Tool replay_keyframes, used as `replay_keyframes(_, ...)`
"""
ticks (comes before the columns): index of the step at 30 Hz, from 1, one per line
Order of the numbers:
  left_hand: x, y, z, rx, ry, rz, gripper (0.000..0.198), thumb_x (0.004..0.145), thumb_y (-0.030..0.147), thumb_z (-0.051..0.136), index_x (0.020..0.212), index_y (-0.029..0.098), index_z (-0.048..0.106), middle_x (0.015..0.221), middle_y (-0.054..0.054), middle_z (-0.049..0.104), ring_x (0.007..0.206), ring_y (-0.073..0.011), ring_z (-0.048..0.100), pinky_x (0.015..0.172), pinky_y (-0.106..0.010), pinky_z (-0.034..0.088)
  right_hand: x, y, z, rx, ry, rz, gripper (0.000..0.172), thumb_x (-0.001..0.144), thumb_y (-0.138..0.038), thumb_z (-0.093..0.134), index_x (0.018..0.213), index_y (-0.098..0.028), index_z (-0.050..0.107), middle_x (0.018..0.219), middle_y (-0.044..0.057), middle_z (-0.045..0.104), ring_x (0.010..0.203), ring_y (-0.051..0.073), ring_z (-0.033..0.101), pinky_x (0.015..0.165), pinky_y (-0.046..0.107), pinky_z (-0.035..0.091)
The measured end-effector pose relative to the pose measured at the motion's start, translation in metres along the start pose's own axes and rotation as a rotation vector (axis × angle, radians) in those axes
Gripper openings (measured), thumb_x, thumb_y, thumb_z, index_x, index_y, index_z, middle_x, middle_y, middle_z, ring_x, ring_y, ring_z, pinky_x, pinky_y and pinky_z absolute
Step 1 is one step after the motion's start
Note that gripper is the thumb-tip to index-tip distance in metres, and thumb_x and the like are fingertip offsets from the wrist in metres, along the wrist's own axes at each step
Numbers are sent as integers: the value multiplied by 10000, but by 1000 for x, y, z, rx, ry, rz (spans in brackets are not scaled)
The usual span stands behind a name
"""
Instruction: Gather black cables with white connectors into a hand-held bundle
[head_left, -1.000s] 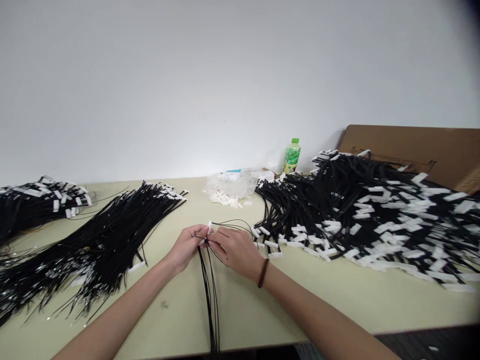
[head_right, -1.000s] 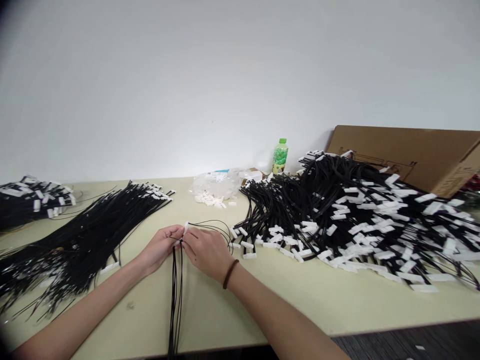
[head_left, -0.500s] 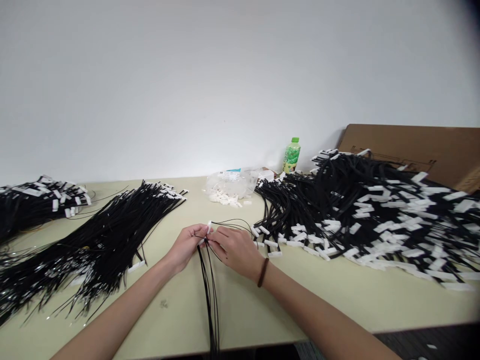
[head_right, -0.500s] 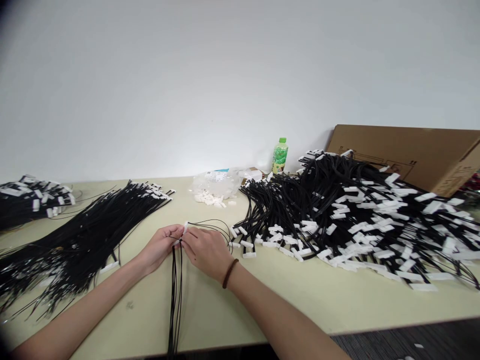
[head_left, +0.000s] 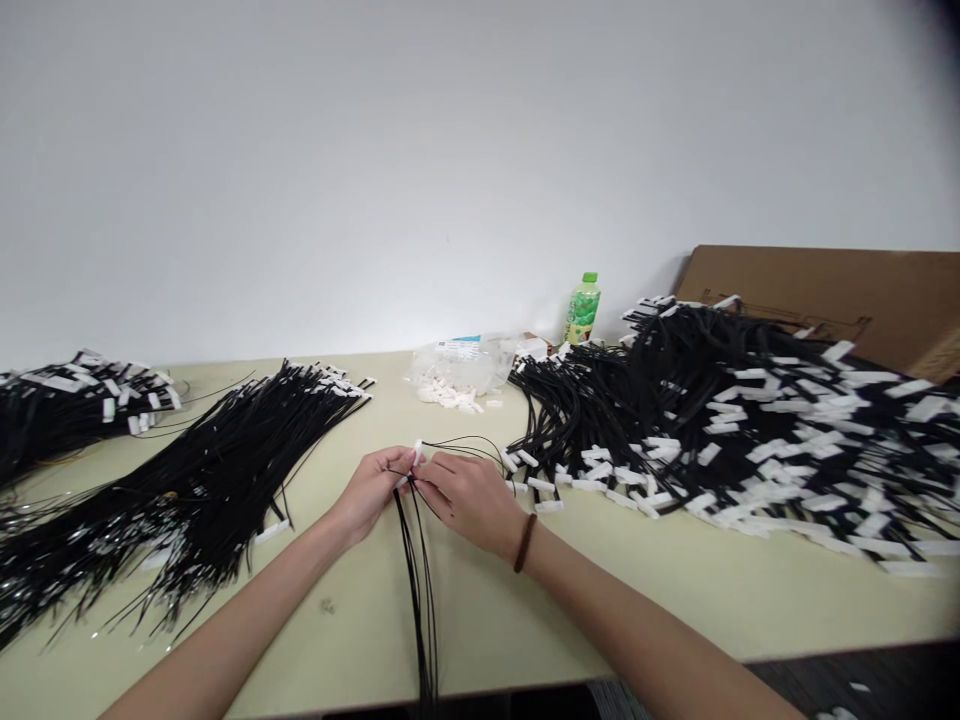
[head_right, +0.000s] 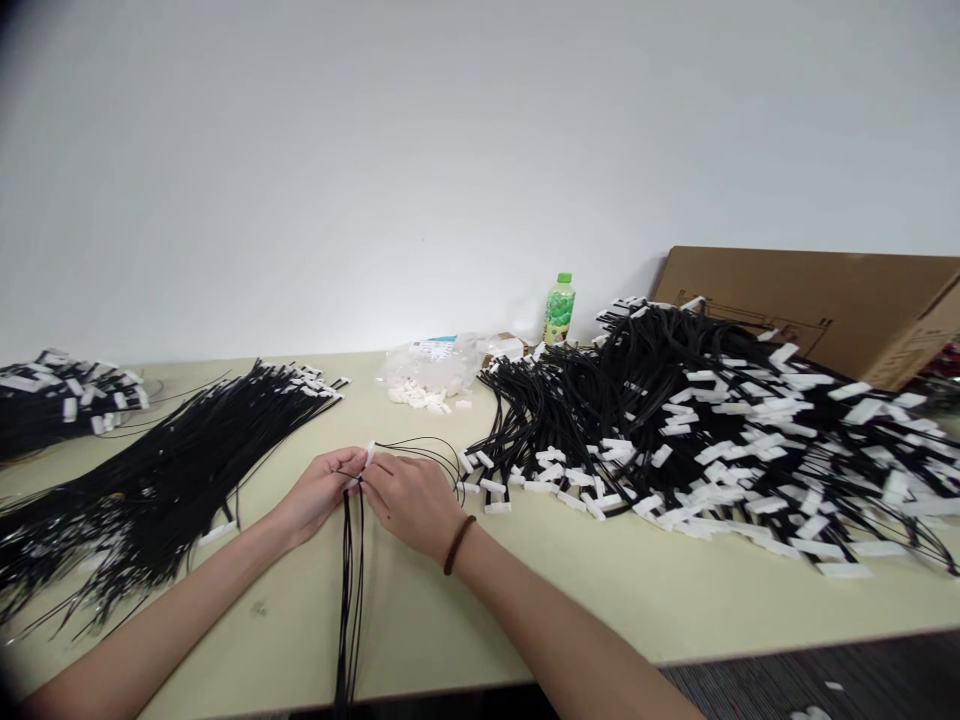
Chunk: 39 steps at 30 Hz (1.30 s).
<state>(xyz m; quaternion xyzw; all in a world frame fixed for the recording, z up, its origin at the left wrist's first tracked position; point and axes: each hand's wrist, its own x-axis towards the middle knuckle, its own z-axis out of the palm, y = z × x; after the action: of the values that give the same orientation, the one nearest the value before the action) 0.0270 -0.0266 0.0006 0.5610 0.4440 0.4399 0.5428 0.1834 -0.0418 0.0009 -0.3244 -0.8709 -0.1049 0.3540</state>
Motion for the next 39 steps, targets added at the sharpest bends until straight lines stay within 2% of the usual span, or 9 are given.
replay_keyframes(13, 2, -4, -3, -20, 45, -34, 194, 680, 323, 608, 694, 131, 587, 675, -9, 535, 611, -87, 412, 550, -196, 300, 3, 1, -11, 5, 135, 0, 209, 891, -254, 380, 787, -161, 535, 712, 3, 535, 643, 84, 470, 603, 220, 322)
replay_keyframes(16, 3, -7, -6, -45, 62, -40, 235, 665, 350, 628, 748, 134, 590, 697, -17, 547, 618, -93, 423, 557, -200, 311, 4, 2, -15, 31, 167, 19, 228, 897, -257, 366, 789, -158, 542, 715, 14, 540, 649, 81, 479, 615, 211, 343)
replay_keyframes(20, 2, -4, -7, -14, 49, -30, 325, 680, 448, 601, 681, 125, 561, 679, -14, 515, 594, -85, 384, 547, -199, 300, 5, 4, -21, 78, 296, 33, 165, 879, -224, 397, 814, -155, 533, 732, 24, 545, 683, 81, 491, 639, 202, 362)
replay_keyframes(27, 1, 3, -3, -23, 97, -50, 368, 649, 483, 615, 658, 122, 545, 676, -13, 488, 603, -86, 366, 534, -188, 288, 6, 9, -24, 109, 472, 66, 61, 843, -167, 453, 823, -153, 509, 656, 1, 499, 580, 59, 417, 566, 193, 328)
replay_keyframes(34, 2, 0, -7, -13, 123, -15, 369, 662, 475, 603, 675, 109, 559, 710, -29, 487, 625, -93, 369, 539, -188, 294, 6, 10, -22, 111, 488, 45, 19, 818, -144, 487, 817, -152, 503, 654, -7, 494, 567, 57, 388, 548, 188, 317)
replay_keyframes(39, 1, 1, -6, -76, 158, -43, 382, 627, 475, 637, 736, 115, 569, 699, -20, 488, 636, -95, 384, 542, -184, 300, 5, 11, -20, 103, 473, 58, 35, 823, -148, 479, 802, -148, 507, 647, -9, 493, 545, 54, 372, 540, 186, 314)
